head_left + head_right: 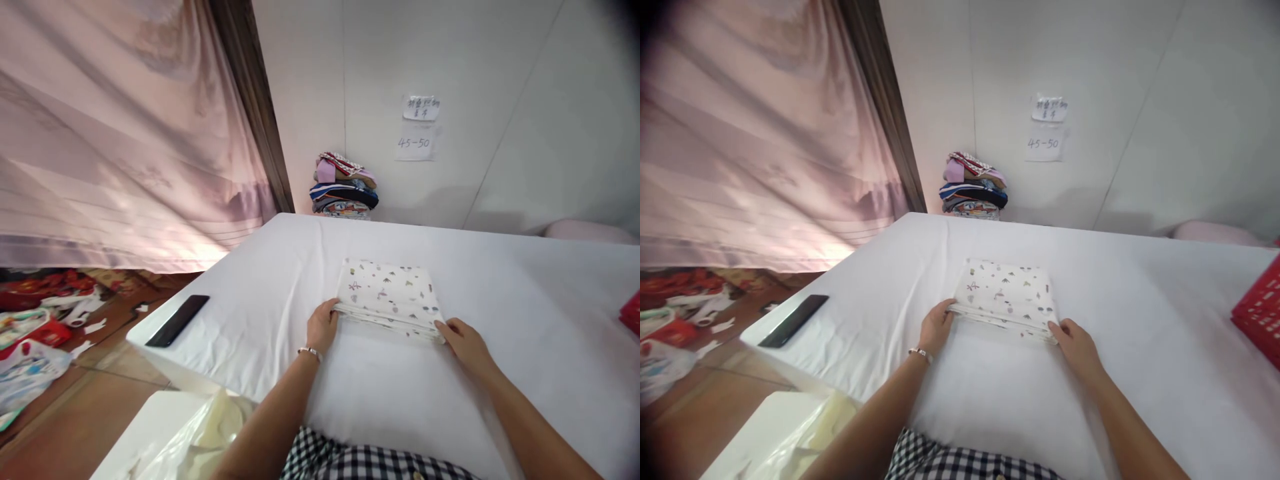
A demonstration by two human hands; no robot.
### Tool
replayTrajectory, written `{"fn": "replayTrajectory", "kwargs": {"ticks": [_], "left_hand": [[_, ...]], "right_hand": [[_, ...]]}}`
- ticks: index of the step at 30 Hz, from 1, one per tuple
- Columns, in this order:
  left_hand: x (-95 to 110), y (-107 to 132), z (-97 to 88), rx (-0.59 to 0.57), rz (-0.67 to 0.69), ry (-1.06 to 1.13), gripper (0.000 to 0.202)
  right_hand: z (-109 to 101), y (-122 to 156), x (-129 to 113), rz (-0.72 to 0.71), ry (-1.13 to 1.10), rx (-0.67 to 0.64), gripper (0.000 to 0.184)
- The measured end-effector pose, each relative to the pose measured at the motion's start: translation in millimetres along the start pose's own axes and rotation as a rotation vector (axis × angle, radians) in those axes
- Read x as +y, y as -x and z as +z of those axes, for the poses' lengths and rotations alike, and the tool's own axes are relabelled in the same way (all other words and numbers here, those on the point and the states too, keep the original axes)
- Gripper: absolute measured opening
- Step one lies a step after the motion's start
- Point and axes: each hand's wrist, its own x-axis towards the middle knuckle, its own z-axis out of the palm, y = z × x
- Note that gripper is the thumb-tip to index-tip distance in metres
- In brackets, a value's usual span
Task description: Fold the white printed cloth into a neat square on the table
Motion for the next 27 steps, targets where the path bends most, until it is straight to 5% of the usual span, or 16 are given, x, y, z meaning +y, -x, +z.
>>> {"fn": "replayTrajectory", "kwargs": {"ticks": [5,12,20,27], "left_hand": [[3.1,3.2,-1.6,-0.009,-0.081,0.035,0.042],[13.4,8.2,0.9,0.02,-0.145,-0.032,0.055],[26.4,-5.0,1.2,-0.047,-0.275,-0.093,0.045],[29.3,-13.4,0.2,0.063,-0.411,0.486,0.039]], "right_hand": [[4.3,4.8,0.4,0.03,-0.027,0.106,0.056],[2.1,7.5,-4.2,0.047,0.016,0.063,0.066],[3.6,3.8,-2.8,0.03,0.037,0.031,0.069],[4.5,5.8,-2.8,0.0,0.019,0.017,0.067]]}}
